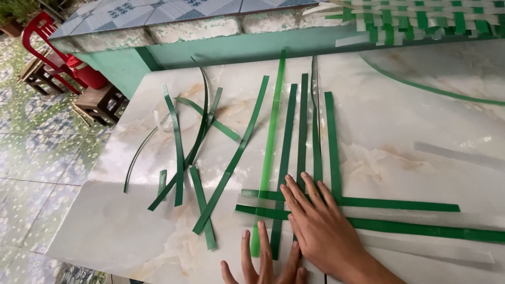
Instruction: Weaving green and white plastic strips together on a table to create a mat.
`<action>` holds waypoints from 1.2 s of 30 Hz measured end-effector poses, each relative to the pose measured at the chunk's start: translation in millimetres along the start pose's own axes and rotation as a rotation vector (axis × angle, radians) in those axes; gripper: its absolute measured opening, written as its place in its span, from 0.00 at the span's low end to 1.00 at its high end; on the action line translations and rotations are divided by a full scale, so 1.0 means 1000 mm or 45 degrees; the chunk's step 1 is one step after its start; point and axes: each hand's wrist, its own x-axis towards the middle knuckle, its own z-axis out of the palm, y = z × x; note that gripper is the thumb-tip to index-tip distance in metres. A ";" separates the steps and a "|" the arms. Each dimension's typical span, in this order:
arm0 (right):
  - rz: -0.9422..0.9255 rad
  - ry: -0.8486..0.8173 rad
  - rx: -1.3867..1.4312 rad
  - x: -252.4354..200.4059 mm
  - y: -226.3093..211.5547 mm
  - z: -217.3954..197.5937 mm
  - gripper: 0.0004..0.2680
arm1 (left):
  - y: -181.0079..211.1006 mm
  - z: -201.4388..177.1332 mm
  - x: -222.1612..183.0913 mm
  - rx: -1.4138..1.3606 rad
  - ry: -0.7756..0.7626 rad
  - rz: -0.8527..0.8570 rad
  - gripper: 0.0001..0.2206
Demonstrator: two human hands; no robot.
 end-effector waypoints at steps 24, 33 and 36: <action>0.791 -0.286 1.330 0.021 0.003 -0.044 0.20 | -0.002 0.006 -0.010 0.016 0.130 0.023 0.27; 0.429 -0.288 0.773 0.001 0.053 -0.046 0.20 | 0.023 0.025 -0.004 -0.592 0.315 0.224 0.18; 0.377 -0.301 0.673 -0.010 0.053 -0.030 0.20 | 0.049 0.023 0.000 -0.484 0.479 0.174 0.08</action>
